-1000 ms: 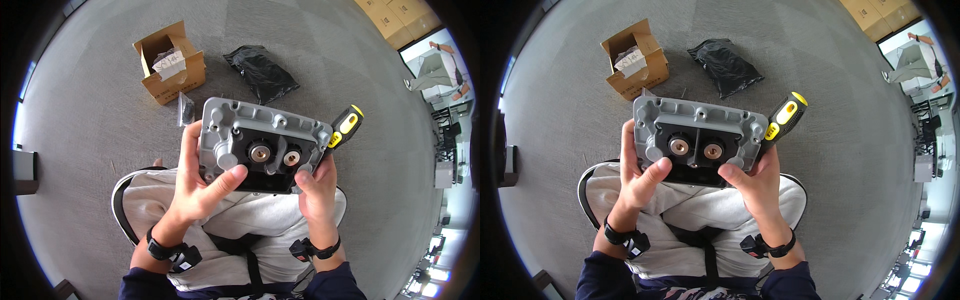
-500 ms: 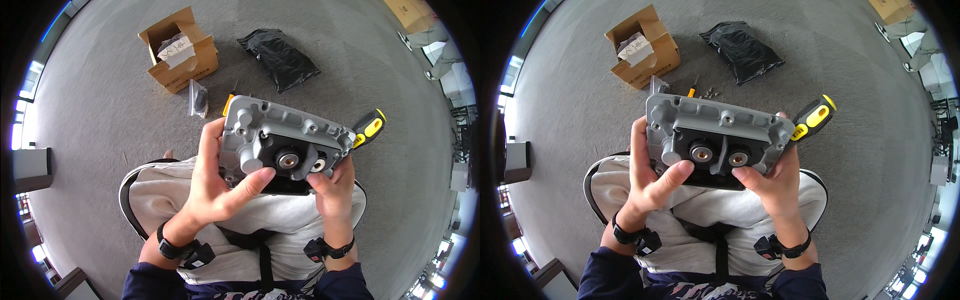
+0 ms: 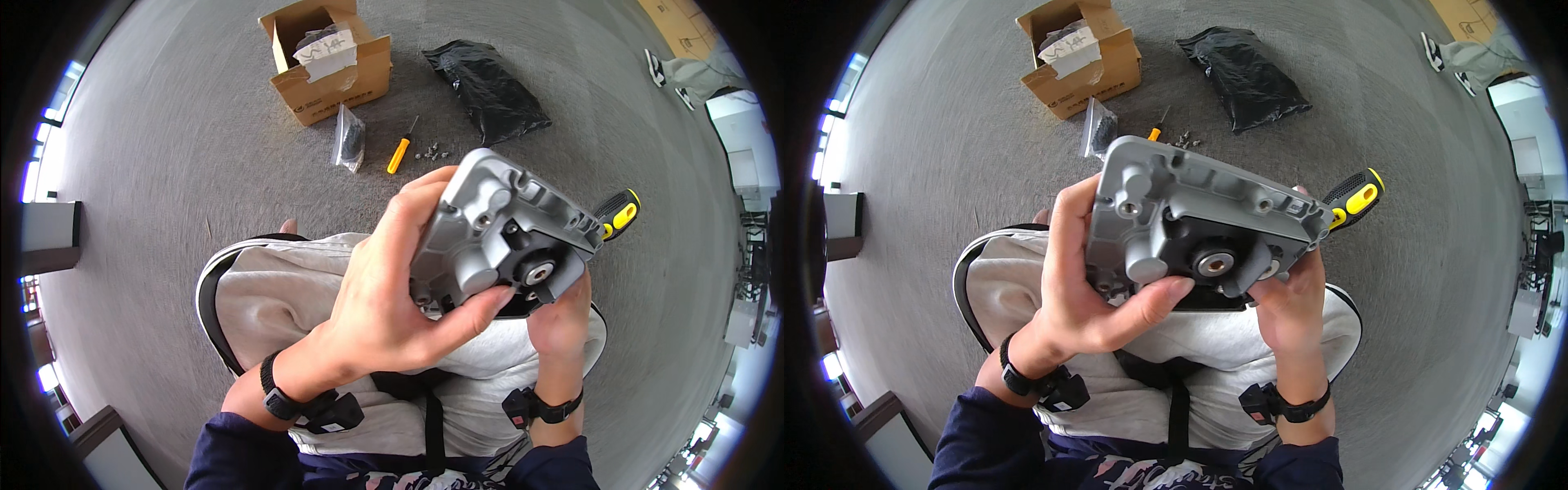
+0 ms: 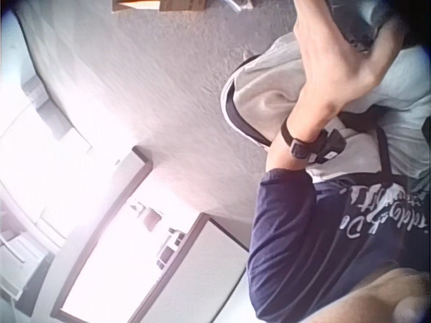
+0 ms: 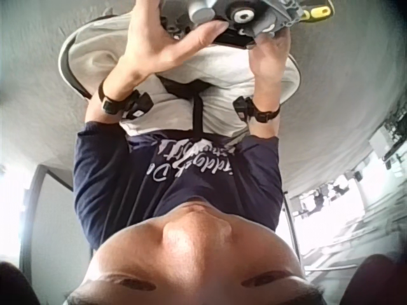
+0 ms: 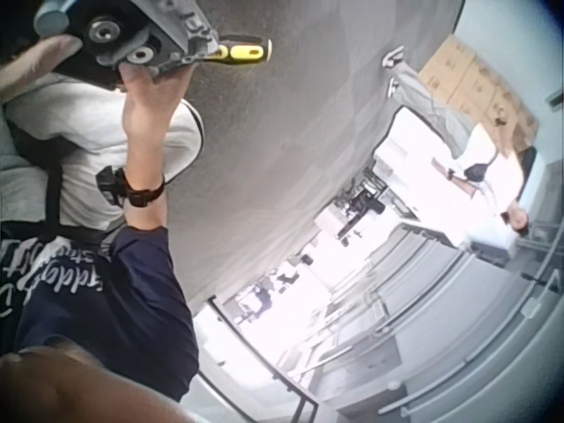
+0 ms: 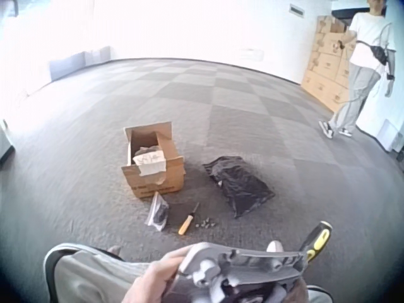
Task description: The recorder uses a screwdriver to assemble a large electrical connector component while sitting on the floor.
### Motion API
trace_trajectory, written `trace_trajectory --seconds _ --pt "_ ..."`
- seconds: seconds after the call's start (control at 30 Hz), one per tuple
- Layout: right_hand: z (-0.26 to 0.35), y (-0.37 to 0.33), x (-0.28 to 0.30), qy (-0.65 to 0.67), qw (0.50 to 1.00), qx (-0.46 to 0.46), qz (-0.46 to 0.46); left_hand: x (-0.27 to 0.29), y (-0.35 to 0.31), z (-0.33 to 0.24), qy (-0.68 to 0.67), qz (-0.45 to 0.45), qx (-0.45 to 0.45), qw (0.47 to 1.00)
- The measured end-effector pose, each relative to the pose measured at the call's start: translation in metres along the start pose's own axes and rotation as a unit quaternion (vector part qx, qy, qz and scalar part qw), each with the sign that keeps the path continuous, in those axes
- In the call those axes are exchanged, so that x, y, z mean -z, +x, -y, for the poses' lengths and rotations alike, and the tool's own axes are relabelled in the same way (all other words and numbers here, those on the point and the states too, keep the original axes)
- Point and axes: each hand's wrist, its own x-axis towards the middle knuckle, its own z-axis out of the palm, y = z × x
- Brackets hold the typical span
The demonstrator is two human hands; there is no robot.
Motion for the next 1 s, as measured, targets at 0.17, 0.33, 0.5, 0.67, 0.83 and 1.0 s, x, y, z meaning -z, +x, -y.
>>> trace_trajectory --seconds 0.17,0.33,0.5,0.67,0.83,1.0 --pt "-0.002 0.000 0.001 0.018 0.999 -0.004 0.031 0.001 -0.003 0.000 -0.011 0.007 -0.006 1.000" --pt "-0.009 0.001 0.004 0.011 0.988 0.077 0.134 0.007 -0.004 -0.002 0.006 -0.001 -0.023 1.000" --pt "-0.004 -0.007 0.012 -0.091 0.990 0.073 0.080 0.003 -0.001 -0.002 -0.109 -0.003 0.077 0.991" --pt "0.002 -0.007 0.002 -0.099 0.989 0.077 0.073 0.002 0.004 0.007 -0.203 -0.064 0.179 0.961" --pt "0.003 -0.008 0.003 -0.081 0.990 0.079 0.080 -0.002 0.007 0.004 -0.201 -0.070 0.192 0.958" --pt "0.006 -0.009 0.002 -0.087 0.991 0.084 0.058 -0.006 0.010 0.007 -0.170 -0.057 0.177 0.968"
